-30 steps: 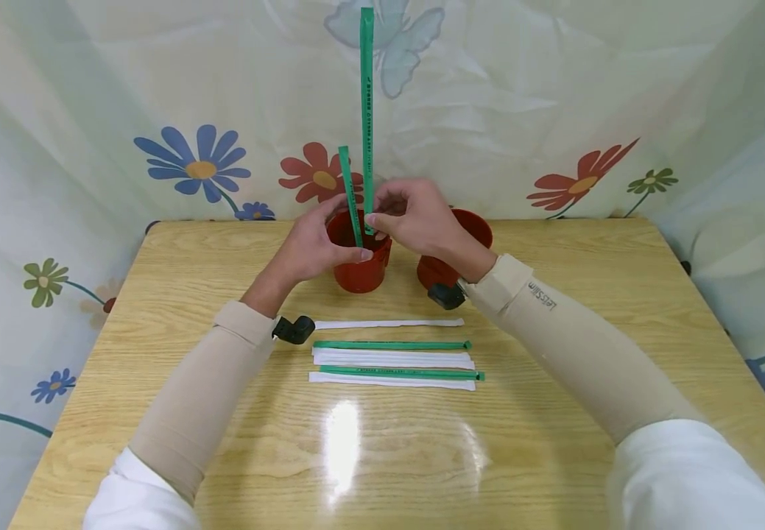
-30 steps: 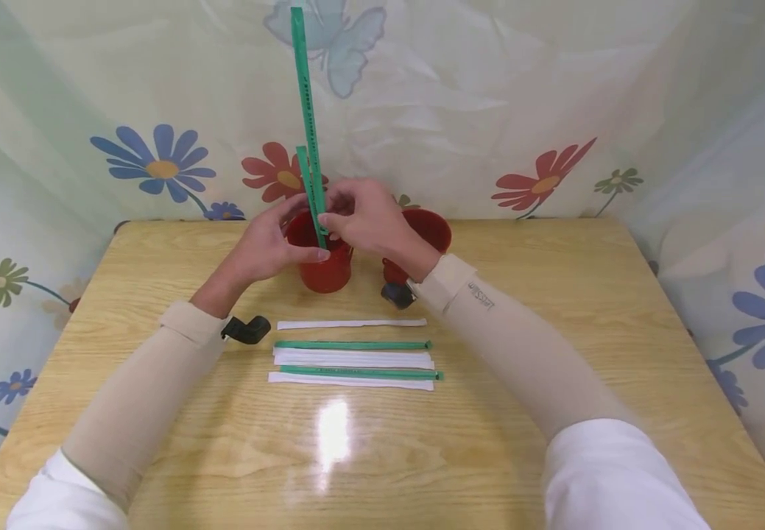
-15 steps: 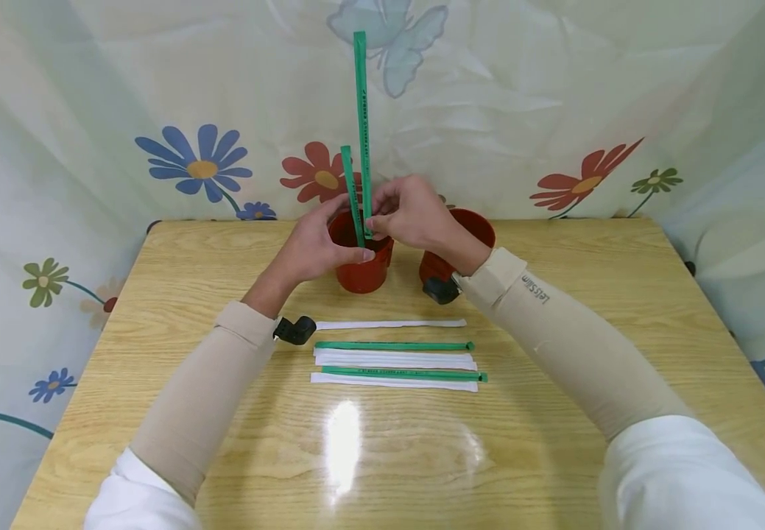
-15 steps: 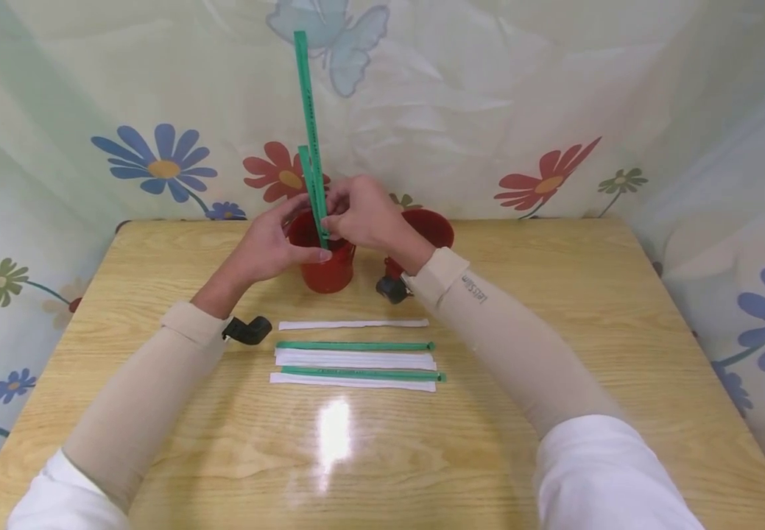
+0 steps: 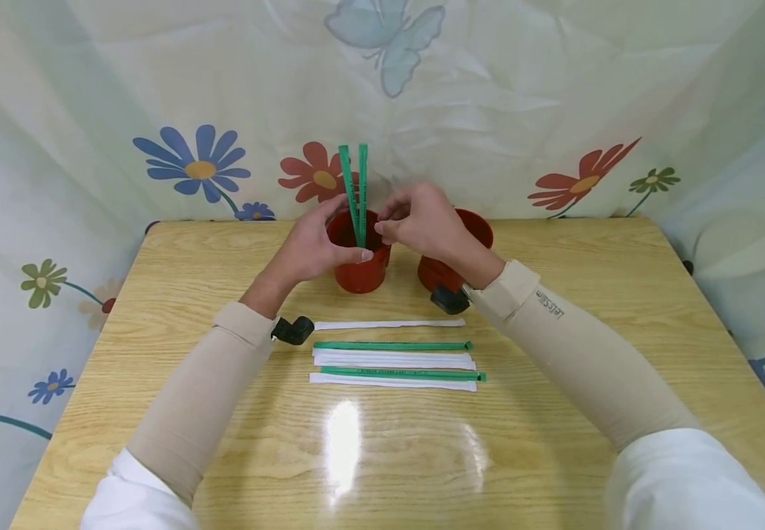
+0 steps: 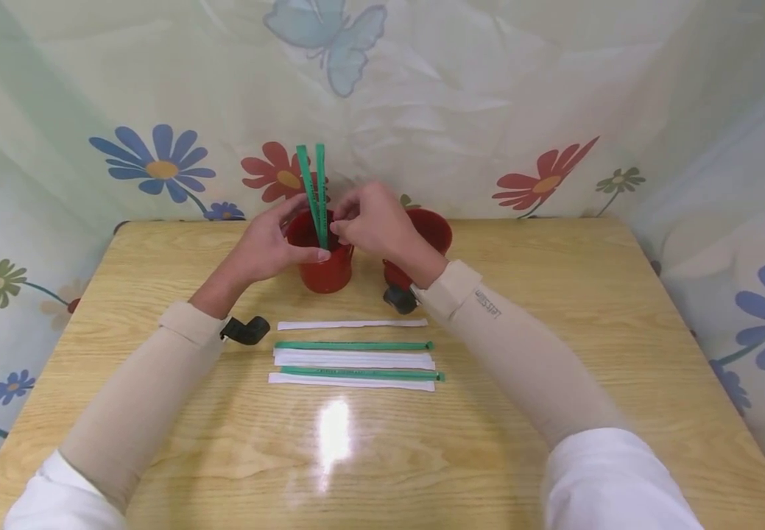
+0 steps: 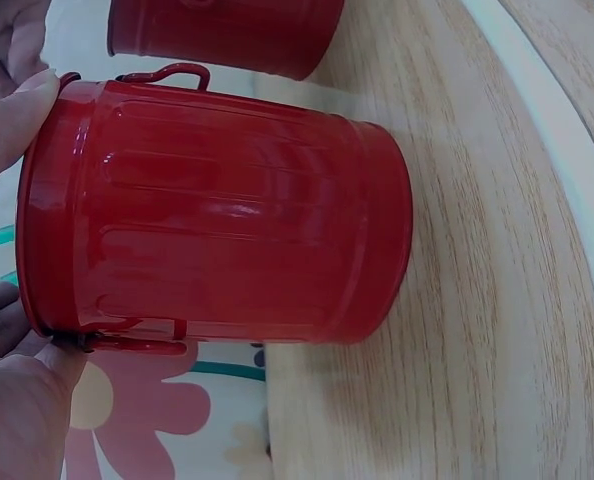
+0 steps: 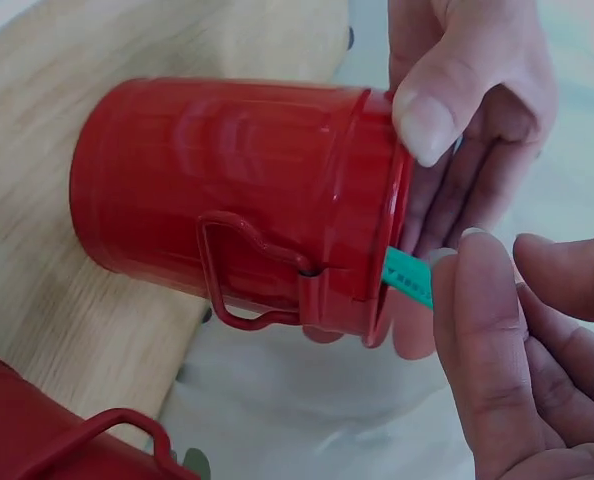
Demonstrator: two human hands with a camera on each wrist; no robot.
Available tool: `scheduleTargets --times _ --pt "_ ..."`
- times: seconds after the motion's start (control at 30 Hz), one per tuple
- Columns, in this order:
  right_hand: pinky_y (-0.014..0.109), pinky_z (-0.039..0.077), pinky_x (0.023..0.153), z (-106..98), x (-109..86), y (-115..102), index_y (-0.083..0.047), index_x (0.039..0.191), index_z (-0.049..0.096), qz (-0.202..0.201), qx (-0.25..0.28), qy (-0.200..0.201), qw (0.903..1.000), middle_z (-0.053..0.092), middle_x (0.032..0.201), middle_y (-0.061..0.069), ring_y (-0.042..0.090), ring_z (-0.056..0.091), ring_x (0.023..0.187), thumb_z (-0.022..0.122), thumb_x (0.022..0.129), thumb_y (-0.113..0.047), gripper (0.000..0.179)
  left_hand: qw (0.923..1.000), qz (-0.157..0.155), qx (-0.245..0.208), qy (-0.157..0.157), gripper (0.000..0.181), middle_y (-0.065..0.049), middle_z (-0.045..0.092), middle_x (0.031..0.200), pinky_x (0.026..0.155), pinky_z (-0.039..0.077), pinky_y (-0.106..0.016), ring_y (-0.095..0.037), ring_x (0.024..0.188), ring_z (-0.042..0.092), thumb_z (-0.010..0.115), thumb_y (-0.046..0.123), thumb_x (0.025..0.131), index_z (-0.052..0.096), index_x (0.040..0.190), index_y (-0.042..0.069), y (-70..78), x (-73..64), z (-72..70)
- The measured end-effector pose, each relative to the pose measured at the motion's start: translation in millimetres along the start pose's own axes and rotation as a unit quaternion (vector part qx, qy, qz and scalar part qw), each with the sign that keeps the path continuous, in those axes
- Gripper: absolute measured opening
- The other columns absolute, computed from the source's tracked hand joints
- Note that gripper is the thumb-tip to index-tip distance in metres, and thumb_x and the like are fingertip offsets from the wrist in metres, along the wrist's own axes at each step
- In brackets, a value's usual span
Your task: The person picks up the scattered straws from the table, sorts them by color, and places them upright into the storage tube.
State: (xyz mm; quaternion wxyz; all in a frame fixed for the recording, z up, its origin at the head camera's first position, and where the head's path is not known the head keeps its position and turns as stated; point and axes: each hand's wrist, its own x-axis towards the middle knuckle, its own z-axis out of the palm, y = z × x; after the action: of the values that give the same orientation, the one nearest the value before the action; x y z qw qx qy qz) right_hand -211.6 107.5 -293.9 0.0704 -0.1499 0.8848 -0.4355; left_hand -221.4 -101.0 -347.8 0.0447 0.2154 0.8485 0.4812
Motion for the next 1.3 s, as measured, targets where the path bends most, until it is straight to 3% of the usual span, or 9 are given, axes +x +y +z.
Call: scheduleTargets --times 0.33,0.53,0.7,0.83,1.0,1.17,1.3 --pt "0.032 0.06 0.071 -9.3 -40.4 10.9 -0.005 0.093 0.074 -0.017 0.0 -0.004 0.9998 0.072 0.088 0.014 0.023 0.069 0.073 0.07 0.089 -0.006 0.006 0.9999 -0.017 -0.002 0.003 0.089 -0.001 0.055 0.14 0.095 0.056 -0.046 -0.023 0.128 0.052 0.086 0.033 0.076 0.038 0.15 0.019 1.5 -1.6 0.7" --pt "0.034 0.061 0.073 -12.4 -63.7 24.3 -0.005 0.098 0.073 0.005 0.012 -0.03 0.9995 0.072 0.091 0.016 0.029 0.069 0.078 0.072 0.088 -0.006 0.01 0.9995 -0.033 0.002 -0.003 0.089 0.0 0.054 0.141 0.095 0.057 -0.043 -0.021 0.13 0.051 0.085 0.034 0.076 0.037 0.15 0.02 1.2 -1.4 0.0" --pt "0.026 0.059 0.07 -8.7 -81.7 42.7 -0.007 0.095 0.075 0.007 0.008 -0.036 0.9993 0.074 0.091 0.012 0.027 0.068 0.079 0.073 0.086 -0.005 0.009 0.9991 -0.041 0.007 0.0 0.09 0.0 0.053 0.142 0.093 0.058 -0.044 -0.023 0.131 0.049 0.085 0.035 0.076 0.037 0.151 0.02 1.7 -0.3 -1.3" --pt "0.021 0.056 0.07 -0.1 -97.4 64.2 -0.007 0.092 0.076 -0.001 -0.013 -0.051 0.9986 0.075 0.089 0.007 0.017 0.067 0.08 0.075 0.085 -0.004 0.008 0.9991 -0.042 0.006 -0.001 0.09 -0.001 0.053 0.143 0.093 0.057 -0.045 -0.023 0.132 0.049 0.085 0.035 0.075 0.037 0.15 0.02 2.1 -1.2 -0.6" --pt "0.022 0.054 0.065 7.6 -111.9 88.0 -0.005 0.089 0.076 -0.015 -0.048 -0.092 0.9945 0.073 0.082 0.003 0.014 0.062 0.072 0.074 0.085 -0.004 0.005 0.9992 -0.039 0.002 -0.001 0.089 -0.001 0.054 0.142 0.092 0.058 -0.045 -0.023 0.131 0.049 0.086 0.034 0.076 0.038 0.15 0.02 2.3 -1.7 -0.2" --pt "0.022 0.05 0.065 12.1 -119.1 101.9 -0.011 0.086 0.075 -0.022 -0.107 -0.117 0.9872 0.069 0.078 -0.003 0.012 0.056 0.071 0.075 0.084 -0.004 0.007 0.9993 -0.036 0.013 -0.002 0.09 0.0 0.054 0.141 0.091 0.058 -0.044 -0.023 0.13 0.05 0.086 0.035 0.075 0.038 0.15 0.02 4.7 -0.5 -0.8" --pt "0.024 0.051 0.068 17.9 -121.9 110.4 -0.014 0.085 0.073 -0.067 -0.174 -0.116 0.9756 0.068 0.079 -0.005 0.009 0.057 0.073 0.075 0.083 -0.002 0.012 0.9992 -0.036 0.017 -0.002 0.09 0.0 0.054 0.141 0.091 0.058 -0.044 -0.022 0.13 0.05 0.086 0.034 0.075 0.038 0.15 0.021 5.4 -0.3 -1.4"
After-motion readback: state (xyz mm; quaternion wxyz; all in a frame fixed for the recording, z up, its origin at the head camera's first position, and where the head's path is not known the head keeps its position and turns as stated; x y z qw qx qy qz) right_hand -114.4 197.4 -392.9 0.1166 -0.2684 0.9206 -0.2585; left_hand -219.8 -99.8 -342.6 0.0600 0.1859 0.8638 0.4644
